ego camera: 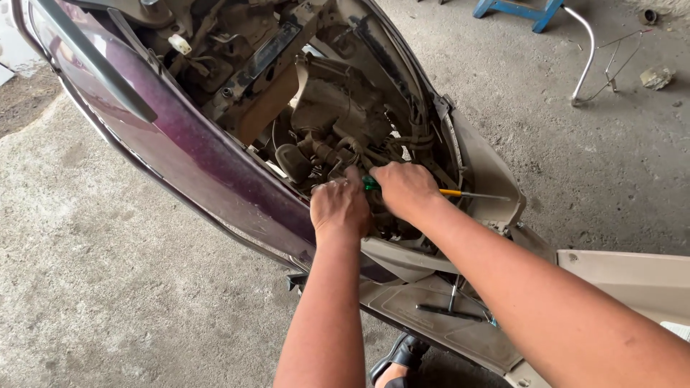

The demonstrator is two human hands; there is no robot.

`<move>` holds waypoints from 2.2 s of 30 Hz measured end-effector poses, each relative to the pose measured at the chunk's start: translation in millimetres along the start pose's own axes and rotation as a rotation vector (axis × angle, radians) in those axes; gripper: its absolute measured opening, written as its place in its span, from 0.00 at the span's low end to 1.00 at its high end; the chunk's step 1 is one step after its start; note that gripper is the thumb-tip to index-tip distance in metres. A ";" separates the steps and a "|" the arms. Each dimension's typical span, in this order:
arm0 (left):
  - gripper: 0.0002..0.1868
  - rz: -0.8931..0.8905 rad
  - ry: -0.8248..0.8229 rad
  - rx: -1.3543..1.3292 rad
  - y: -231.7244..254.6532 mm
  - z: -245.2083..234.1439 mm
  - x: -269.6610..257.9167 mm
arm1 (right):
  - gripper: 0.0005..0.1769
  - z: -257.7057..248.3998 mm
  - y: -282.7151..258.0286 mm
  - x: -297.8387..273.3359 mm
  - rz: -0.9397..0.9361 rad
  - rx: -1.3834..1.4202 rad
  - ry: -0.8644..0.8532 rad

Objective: The recorder is repairing the internal components of a scooter, including disconnecting wires and using tools to adjust the engine assembly.

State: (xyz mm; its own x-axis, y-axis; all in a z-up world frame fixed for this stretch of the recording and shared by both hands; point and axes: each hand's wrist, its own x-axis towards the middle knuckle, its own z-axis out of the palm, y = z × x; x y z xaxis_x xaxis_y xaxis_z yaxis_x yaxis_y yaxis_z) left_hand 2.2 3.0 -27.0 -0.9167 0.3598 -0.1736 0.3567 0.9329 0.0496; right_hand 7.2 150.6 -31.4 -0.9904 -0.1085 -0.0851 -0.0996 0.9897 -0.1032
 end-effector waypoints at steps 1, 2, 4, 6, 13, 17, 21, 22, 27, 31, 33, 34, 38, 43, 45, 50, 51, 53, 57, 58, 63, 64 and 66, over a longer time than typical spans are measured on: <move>0.15 0.031 0.079 -0.020 -1.2 2.3 -0.7 | 0.14 0.5 1.0 1.1 -0.020 0.007 0.024; 0.20 0.063 0.158 -0.041 -1.9 4.6 -0.9 | 0.15 1.0 2.5 2.2 -0.039 0.014 0.049; 0.19 0.086 0.161 -0.052 -2.3 -1.2 -2.5 | 0.13 -2.4 0.8 4.8 -0.031 -0.070 -0.047; 0.18 0.109 0.160 -0.065 -2.9 -3.6 -5.5 | 0.12 -3.8 0.0 4.3 -0.024 -0.152 -0.148; 0.08 0.063 0.136 -0.132 -2.8 3.3 -6.0 | 0.25 -20.2 17.4 -4.5 -0.194 -0.080 -0.052; 0.08 0.040 0.049 -0.126 -1.1 -8.6 -7.4 | 0.14 -32.7 30.0 -12.0 0.091 -0.041 -0.113; 0.09 0.038 0.020 -0.126 -1.0 -9.7 -4.8 | 0.16 -51.7 50.0 -22.6 0.243 0.108 0.038; 0.09 0.035 0.027 -0.134 -1.1 -9.9 -4.6 | 0.15 -51.9 58.7 -26.5 0.202 0.209 0.158; 0.09 0.035 0.032 -0.146 0.6 -12.6 -4.2 | 0.10 -85.8 62.0 -49.4 0.020 0.407 0.524; 0.10 0.023 -0.007 -0.111 1.4 -17.9 -5.2 | 0.09 -82.6 66.8 -58.2 0.195 0.534 0.494; 0.11 0.019 -0.036 -0.093 3.6 -18.7 -3.9 | 0.08 -76.1 73.9 -62.3 0.185 0.516 0.521; 0.12 0.009 -0.060 -0.081 4.3 -18.2 -2.9 | 0.08 -74.1 76.3 -64.2 0.202 0.516 0.513; 0.12 -0.011 -0.071 -0.059 4.8 -19.1 -1.2 | 0.06 -83.4 72.8 -70.8 0.163 0.574 0.609; 0.11 -0.034 -0.084 -0.075 7.2 -26.3 -1.5 | 0.07 -78.4 82.0 -66.8 0.214 0.599 0.600; 0.10 -0.040 -0.087 -0.084 8.3 -27.1 -1.2 | 0.07 -71.9 87.2 -64.1 0.225 0.580 0.581; 0.11 -0.042 -0.051 -0.076 7.6 -24.3 -1.0 | 0.07 -62.1 91.5 -60.4 0.252 0.626 0.415; 0.11 -0.041 -0.052 -0.076 8.8 -25.5 -0.8 | 0.07 -63.1 90.9 -61.1 0.254 0.625 0.415; 0.11 -0.048 -0.068 -0.073 9.0 -28.2 0.1 | 0.07 -64.8 88.5 -60.0 0.209 0.611 0.519; 0.11 -0.046 -0.073 -0.069 8.7 -26.7 -1.2 | 0.07 -60.1 91.0 -58.1 0.197 0.584 0.499; 0.11 -0.045 -0.077 -0.063 9.3 -29.2 -0.8 | 0.07 -62.8 88.3 -57.2 0.206 0.592 0.468; 0.12 -0.060 -0.128 -0.046 10.5 -31.1 0.0 | 0.06 -64.9 59.5 -51.7 0.183 0.668 0.510; 0.12 -0.063 -0.131 -0.047 10.7 -31.5 -0.2 | 0.06 -62.6 53.0 -48.4 0.193 0.690 0.447; 0.12 -0.067 -0.133 -0.048 11.4 -32.2 0.0 | 0.09 -56.0 43.8 -43.4 0.202 0.713 0.384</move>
State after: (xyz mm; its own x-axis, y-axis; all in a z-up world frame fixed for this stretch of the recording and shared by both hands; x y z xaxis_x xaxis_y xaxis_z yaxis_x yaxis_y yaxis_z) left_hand 0.5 14.2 5.2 -0.9052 0.2945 -0.3063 0.2837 0.9555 0.0801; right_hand 40.5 204.0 23.3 -0.9594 0.2315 0.1611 0.0396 0.6761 -0.7357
